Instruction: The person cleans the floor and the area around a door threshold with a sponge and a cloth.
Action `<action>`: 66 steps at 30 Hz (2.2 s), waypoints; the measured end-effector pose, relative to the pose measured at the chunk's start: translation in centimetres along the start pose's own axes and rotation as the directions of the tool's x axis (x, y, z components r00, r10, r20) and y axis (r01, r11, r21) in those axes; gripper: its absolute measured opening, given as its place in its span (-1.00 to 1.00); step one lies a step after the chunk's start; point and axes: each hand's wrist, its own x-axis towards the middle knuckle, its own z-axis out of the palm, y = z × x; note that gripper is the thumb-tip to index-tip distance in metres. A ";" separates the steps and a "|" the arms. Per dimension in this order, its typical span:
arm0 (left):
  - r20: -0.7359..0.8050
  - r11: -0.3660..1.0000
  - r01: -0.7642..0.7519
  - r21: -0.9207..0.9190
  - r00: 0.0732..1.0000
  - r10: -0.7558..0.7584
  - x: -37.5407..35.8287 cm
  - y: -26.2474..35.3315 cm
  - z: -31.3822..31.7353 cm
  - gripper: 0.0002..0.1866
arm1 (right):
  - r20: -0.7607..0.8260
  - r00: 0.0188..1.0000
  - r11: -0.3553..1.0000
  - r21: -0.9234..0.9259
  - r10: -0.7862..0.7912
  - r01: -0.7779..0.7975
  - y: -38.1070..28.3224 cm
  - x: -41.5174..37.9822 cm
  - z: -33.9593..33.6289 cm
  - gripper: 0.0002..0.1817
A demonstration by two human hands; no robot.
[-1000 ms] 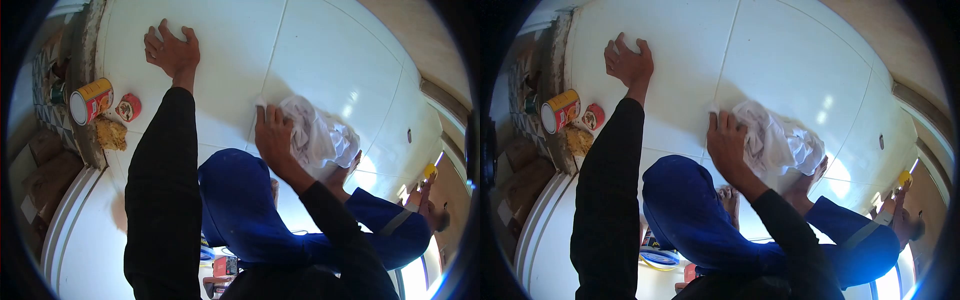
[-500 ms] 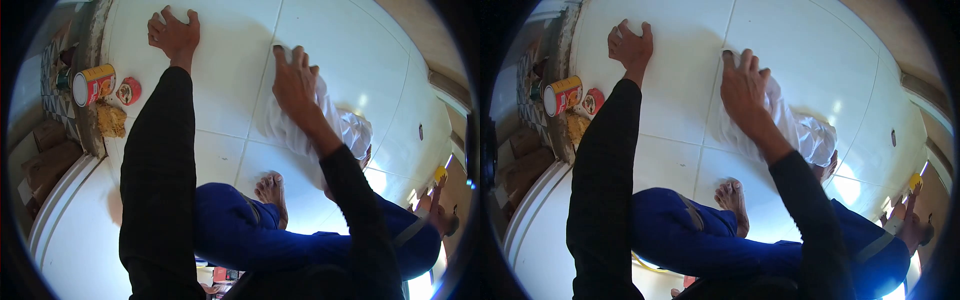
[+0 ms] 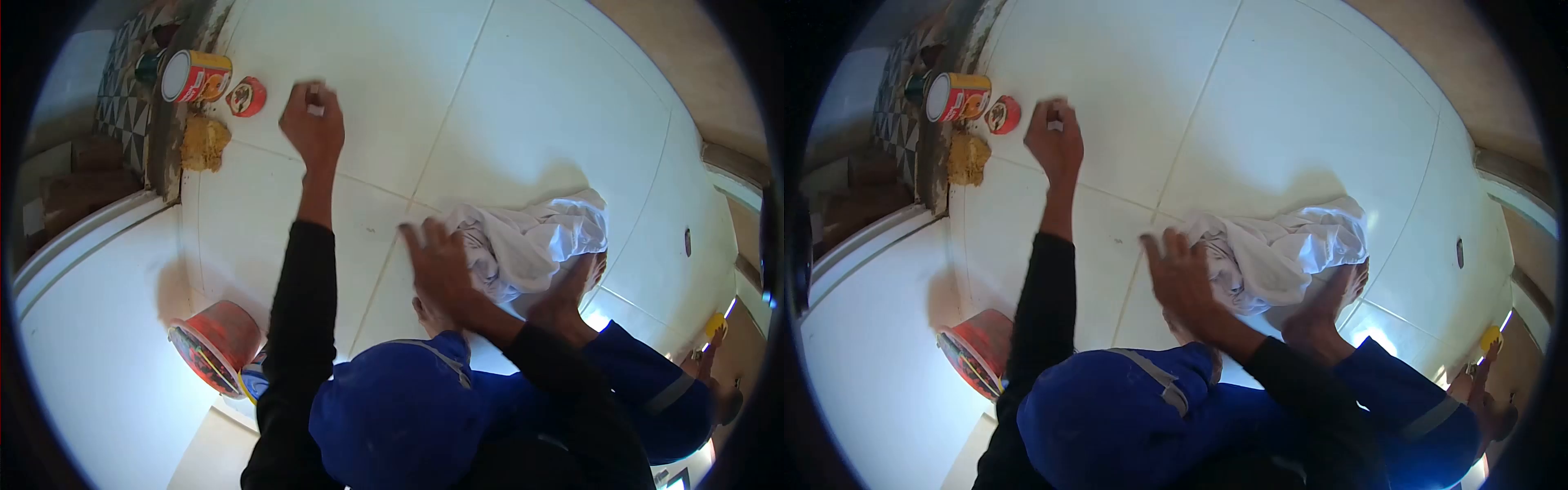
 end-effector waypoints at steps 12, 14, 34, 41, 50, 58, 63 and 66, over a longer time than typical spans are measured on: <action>-0.141 0.754 0.418 0.507 0.903 -0.406 -6.7 -5.0 -6.0 -0.75 | -0.021 0.997 0.963 -0.262 -0.069 0.061 -0.8 -0.2 4.8 -0.51; -0.126 0.760 0.385 0.524 0.917 -0.378 -6.7 -5.3 -6.0 -0.75 | 0.129 0.989 0.996 -0.029 -0.075 0.079 -3.0 -3.2 4.1 -0.46; 0.570 0.955 -0.168 -0.246 0.772 0.282 -24.8 10.6 -2.4 -0.86 | -0.302 0.775 0.819 0.365 0.554 -0.443 18.1 2.3 -7.3 -0.32; 0.286 0.927 -0.229 0.298 0.948 0.142 -2.6 4.2 7.4 -0.37 | -0.303 0.767 0.821 0.293 0.566 -0.491 21.8 18.9 -10.8 -0.22; 0.308 0.836 -0.184 0.516 0.951 0.019 -0.9 3.4 9.3 -0.40 | -0.319 0.870 0.897 -0.109 0.376 -0.428 26.1 37.7 -13.1 -0.48; 0.308 0.866 -0.221 0.448 0.948 0.083 -1.2 2.2 8.7 -0.45 | -0.379 0.913 0.903 -0.324 0.150 -0.283 33.3 31.5 -15.5 -0.46; 0.301 0.862 -0.215 0.458 0.950 0.077 -1.3 2.1 8.7 -0.46 | -0.355 0.906 0.858 -0.363 0.232 -0.362 37.2 26.5 -17.7 -0.40; 0.292 0.860 -0.202 0.468 0.954 0.066 -1.2 2.4 8.8 -0.46 | -0.291 0.891 0.834 -0.338 0.348 -0.436 36.8 25.6 -18.2 -0.41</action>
